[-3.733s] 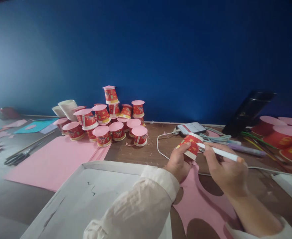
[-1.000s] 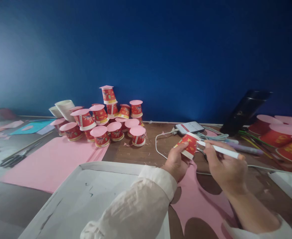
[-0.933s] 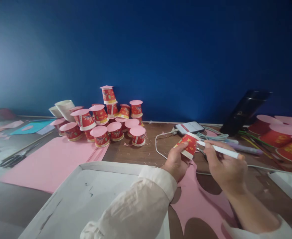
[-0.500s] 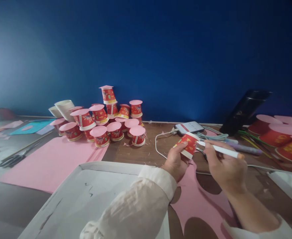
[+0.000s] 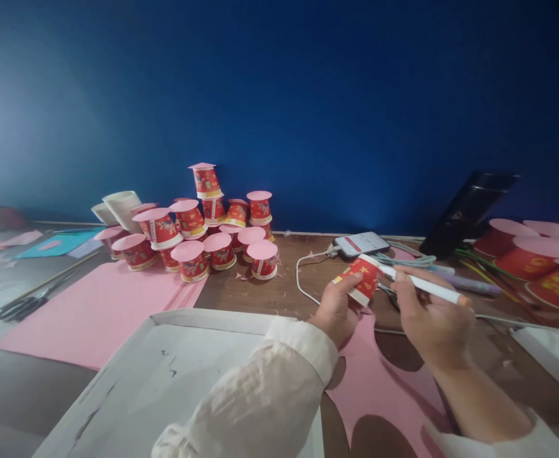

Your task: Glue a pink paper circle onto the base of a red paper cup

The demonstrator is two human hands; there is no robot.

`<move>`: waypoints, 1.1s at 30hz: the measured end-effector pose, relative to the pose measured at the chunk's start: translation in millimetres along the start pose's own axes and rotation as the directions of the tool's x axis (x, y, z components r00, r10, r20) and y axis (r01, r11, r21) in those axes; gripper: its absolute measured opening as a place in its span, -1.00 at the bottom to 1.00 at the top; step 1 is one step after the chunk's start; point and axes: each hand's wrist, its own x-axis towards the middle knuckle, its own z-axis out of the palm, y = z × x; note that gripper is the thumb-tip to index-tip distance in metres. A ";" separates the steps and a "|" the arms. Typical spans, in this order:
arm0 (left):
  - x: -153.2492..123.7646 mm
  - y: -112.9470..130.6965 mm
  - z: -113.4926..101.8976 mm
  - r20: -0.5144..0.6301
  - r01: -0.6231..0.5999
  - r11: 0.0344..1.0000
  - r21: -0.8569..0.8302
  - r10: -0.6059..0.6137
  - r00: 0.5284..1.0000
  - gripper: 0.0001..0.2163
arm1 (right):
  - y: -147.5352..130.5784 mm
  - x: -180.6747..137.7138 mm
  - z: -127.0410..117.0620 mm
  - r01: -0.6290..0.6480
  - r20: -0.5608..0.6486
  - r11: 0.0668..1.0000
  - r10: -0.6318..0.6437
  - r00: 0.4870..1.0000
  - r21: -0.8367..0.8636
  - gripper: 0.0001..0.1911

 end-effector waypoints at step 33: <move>5.9 -3.1 -5.7 0.074 -0.018 0.999 -0.030 0.021 0.997 -0.73 | -5.5 1.6 -1.6 0.022 0.030 0.999 -0.020 0.999 -0.048 -0.66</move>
